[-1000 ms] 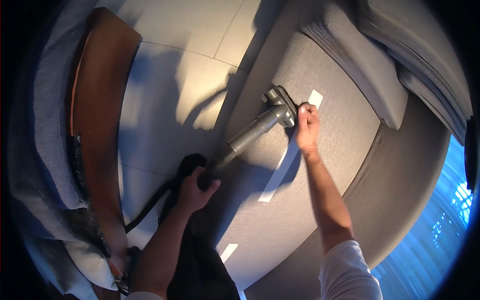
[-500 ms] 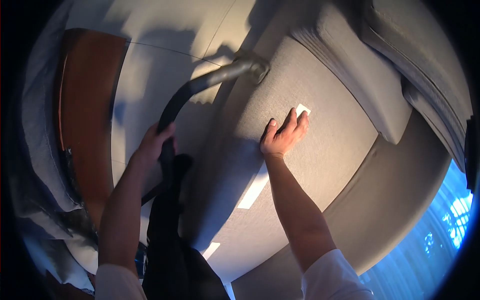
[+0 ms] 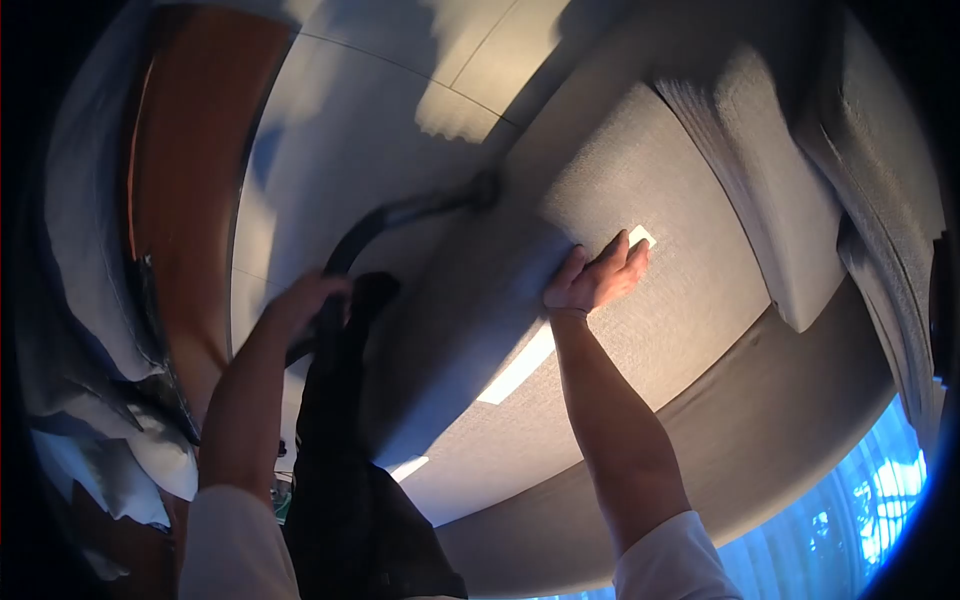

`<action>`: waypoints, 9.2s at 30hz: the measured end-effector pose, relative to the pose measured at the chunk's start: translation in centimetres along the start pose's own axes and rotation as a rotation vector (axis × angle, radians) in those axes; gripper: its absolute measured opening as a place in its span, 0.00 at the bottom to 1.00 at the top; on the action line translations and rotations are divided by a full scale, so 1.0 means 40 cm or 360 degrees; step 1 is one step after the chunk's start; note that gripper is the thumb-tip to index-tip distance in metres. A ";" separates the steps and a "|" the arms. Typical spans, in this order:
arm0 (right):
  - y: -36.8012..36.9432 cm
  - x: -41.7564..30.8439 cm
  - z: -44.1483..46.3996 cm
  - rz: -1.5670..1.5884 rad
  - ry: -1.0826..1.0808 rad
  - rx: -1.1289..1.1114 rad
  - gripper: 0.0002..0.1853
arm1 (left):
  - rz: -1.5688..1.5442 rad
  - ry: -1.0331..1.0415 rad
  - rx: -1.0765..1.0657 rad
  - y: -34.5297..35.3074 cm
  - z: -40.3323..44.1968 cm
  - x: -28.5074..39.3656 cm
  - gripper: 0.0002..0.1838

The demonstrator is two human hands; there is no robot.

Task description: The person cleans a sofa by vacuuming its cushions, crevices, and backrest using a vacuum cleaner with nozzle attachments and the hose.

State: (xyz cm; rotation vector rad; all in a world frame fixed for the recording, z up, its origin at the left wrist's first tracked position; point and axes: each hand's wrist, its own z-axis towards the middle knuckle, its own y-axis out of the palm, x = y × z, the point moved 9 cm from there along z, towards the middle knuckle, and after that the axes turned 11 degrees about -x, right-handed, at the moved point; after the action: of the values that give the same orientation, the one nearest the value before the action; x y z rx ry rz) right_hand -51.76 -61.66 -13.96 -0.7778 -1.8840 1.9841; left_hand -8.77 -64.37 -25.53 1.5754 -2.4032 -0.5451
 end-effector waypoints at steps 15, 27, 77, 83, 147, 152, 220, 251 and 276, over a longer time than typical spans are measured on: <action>0.024 0.036 -0.003 0.0229 0.0275 -0.0323 0.46 | -0.0012 0.0491 0.0044 0.094 0.183 0.220 0.09; -0.023 0.068 -0.069 0.0594 0.0284 -0.0136 0.34 | 0.1444 0.1232 0.0466 0.312 -0.265 0.001 0.07; 0.015 0.396 -2.073 -0.0052 0.2536 -0.0062 0.40 | 0.2503 0.1392 0.0498 0.820 -0.147 -0.347 0.09; 0.044 0.293 -1.863 0.0213 0.2795 -0.0166 0.43 | 0.2561 0.0909 0.0682 0.181 -0.454 -0.661 0.17; 0.230 -0.693 -4.159 0.1910 0.4566 0.1031 0.73 | 0.5097 0.0109 -0.1127 0.326 -0.504 -2.335 0.15; 0.230 -0.686 -4.160 0.2265 0.4437 0.0949 0.69 | 0.5015 0.0117 -0.1086 0.297 -0.481 -2.453 0.16; 0.170 -0.518 -4.036 0.1634 0.4173 0.0476 0.61 | 0.3742 0.0703 -0.0066 0.252 -0.527 -2.538 0.25; 0.001 0.415 -3.382 0.0474 0.3583 0.0342 0.50 | 0.3489 0.0922 -0.0556 1.065 -0.065 -2.475 0.24; 0.074 0.428 -3.392 0.0318 0.3560 0.0412 0.52 | 0.3231 0.0619 -0.0475 0.912 -0.063 -2.542 0.17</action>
State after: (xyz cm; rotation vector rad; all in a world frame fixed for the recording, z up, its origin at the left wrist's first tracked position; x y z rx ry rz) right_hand 11.74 59.38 -19.34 -1.7683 -0.1237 0.3030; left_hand 2.69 41.24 -5.77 -1.0107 -2.0674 -0.0424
